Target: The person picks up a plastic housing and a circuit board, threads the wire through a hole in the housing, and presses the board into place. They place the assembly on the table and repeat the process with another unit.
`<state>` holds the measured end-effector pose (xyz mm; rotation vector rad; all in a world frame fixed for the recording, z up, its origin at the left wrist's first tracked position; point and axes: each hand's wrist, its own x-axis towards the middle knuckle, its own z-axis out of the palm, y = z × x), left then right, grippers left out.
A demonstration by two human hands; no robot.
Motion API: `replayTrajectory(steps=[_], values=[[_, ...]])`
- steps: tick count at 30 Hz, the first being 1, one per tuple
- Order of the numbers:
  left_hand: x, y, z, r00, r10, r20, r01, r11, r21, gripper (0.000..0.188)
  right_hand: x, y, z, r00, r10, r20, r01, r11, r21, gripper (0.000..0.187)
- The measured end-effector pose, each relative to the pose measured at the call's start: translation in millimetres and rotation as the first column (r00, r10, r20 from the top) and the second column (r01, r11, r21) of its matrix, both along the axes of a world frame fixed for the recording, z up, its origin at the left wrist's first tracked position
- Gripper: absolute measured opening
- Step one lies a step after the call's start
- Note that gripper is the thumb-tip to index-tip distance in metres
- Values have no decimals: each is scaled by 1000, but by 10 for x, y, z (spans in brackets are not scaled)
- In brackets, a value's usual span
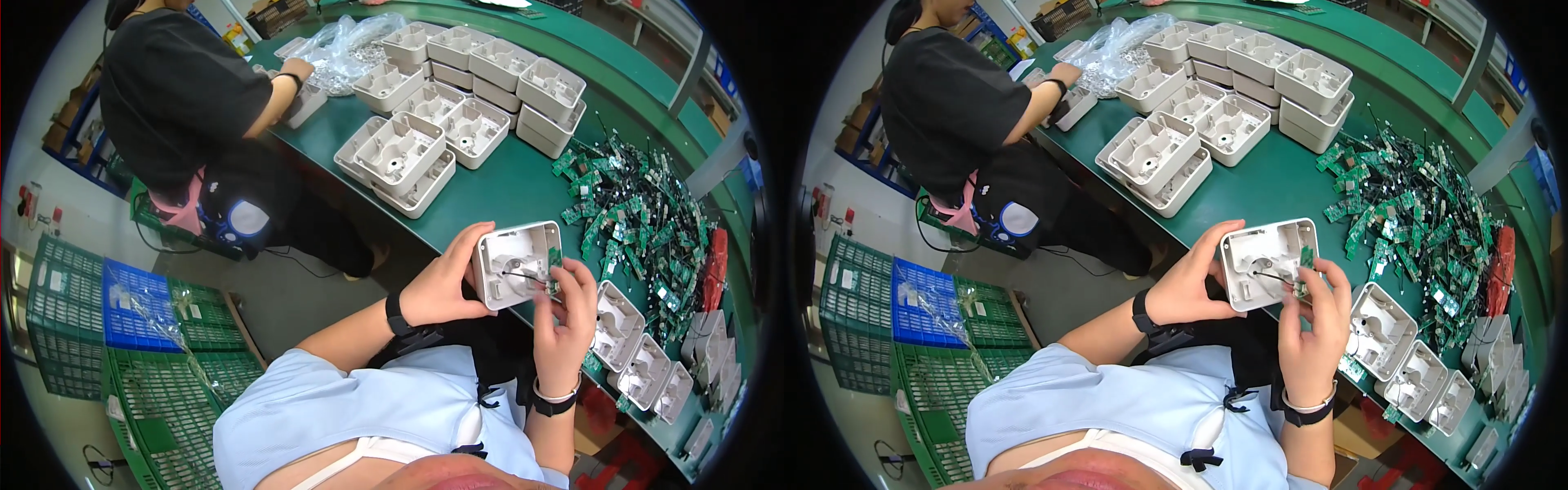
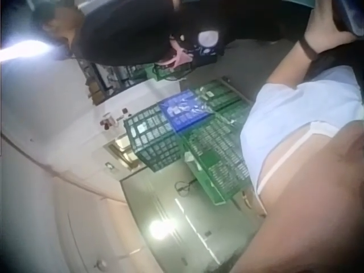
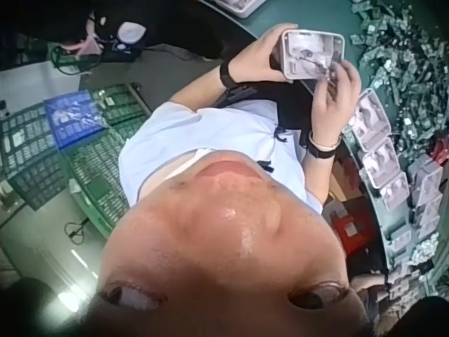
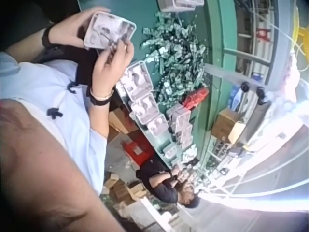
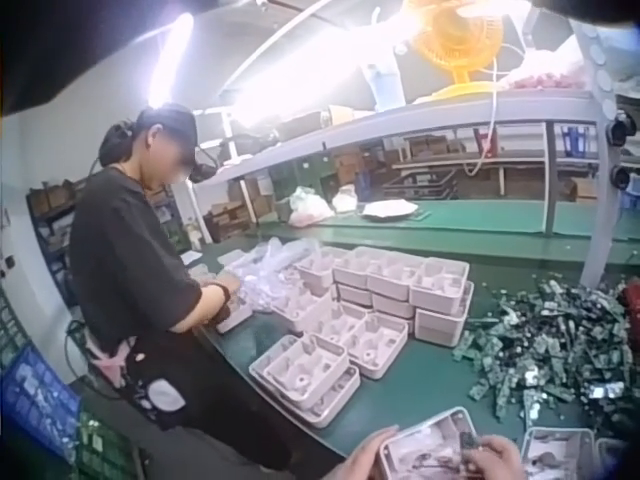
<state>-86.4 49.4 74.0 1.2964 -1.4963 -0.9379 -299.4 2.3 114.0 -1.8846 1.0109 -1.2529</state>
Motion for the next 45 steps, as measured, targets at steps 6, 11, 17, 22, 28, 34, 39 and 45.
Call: replayTrajectory(steps=[6, 11, 17, 22, 28, 34, 39, 45], values=[[57, -99, 58, 1000, 8, 0, -8, 1000, -27, 117, -104, -20, 35, 977, -68, -201, 24, 976, -215, 30], [46, -111, 12, 994, -21, -110, 22, 1000, 10, 114, -127, -35, 38, 957, -86, -277, -18, 936, -352, 30], [-33, -75, 90, 961, 43, 272, 21, 973, -229, 112, -228, 83, 7, 936, -62, -348, -77, 926, -371, 29], [-82, -80, -3, 998, -42, 36, 48, 978, -201, 112, -210, 97, -130, 956, -4, -294, -111, 920, -375, 30], [-120, -51, 49, 991, -45, -127, 31, 994, -103, 111, -329, 147, -309, 927, 70, -367, -219, 898, -382, 28], [-96, -42, 122, 987, -26, -161, 30, 999, 20, 110, -263, 129, -335, 962, 107, -250, -187, 928, -322, 27], [-66, -84, 96, 969, -76, -233, 80, 997, 10, 112, -198, 103, -339, 982, 136, -134, -154, 978, -142, 26], [81, -184, 9, 945, -152, -290, 163, 987, 14, 117, -140, 74, -209, 967, 133, -216, -161, 980, -117, 22]])
